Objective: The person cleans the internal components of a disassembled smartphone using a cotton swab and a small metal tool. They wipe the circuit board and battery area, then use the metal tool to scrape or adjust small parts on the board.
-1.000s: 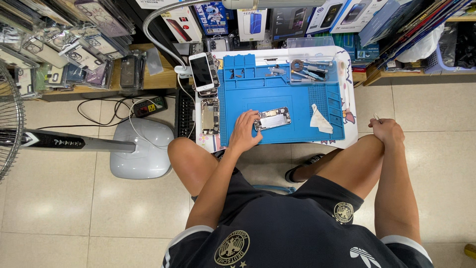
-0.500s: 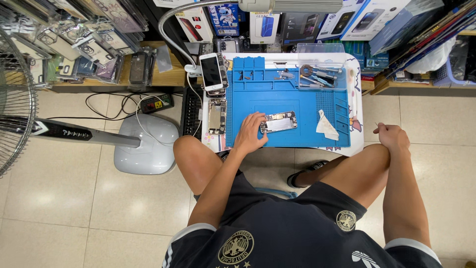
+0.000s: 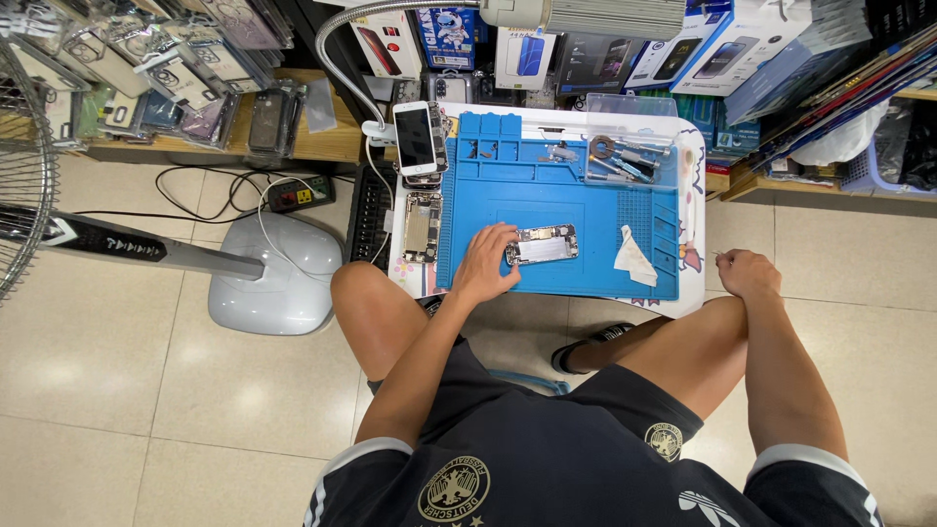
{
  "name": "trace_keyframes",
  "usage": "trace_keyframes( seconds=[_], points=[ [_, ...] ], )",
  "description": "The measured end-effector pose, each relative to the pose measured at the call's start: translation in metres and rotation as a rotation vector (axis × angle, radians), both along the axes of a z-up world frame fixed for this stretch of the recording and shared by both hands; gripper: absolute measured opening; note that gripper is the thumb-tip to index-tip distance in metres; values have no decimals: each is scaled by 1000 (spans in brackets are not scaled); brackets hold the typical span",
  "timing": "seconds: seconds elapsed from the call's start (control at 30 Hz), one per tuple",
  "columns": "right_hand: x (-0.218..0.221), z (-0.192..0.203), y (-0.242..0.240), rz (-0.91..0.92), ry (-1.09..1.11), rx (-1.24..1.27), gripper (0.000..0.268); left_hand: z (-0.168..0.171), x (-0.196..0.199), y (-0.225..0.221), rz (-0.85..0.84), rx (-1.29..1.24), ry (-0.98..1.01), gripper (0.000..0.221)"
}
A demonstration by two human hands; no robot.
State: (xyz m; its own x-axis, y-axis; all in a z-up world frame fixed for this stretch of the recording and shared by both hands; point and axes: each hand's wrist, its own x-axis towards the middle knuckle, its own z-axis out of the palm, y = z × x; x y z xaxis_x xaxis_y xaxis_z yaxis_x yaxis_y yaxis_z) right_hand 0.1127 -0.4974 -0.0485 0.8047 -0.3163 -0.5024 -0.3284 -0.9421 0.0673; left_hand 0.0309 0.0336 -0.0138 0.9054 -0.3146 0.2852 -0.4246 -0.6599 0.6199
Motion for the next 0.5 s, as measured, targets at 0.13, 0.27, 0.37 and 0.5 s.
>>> trace_keyframes(
  seconds=[0.13,0.27,0.37,0.5],
  points=[
    [5,0,1,41,24,-60,50,-2,4,-1,2,-2,23,46],
    [3,-16,-11,139,-11,-77,48,-8,3,-1,32,17,69,52],
    [4,-21,-14,188,-13,-109,47,-9,4,-1,34,23,78,51],
    [4,-22,-14,238,-38,-200,43,-6,5,-1,30,35,113,51]
  ],
)
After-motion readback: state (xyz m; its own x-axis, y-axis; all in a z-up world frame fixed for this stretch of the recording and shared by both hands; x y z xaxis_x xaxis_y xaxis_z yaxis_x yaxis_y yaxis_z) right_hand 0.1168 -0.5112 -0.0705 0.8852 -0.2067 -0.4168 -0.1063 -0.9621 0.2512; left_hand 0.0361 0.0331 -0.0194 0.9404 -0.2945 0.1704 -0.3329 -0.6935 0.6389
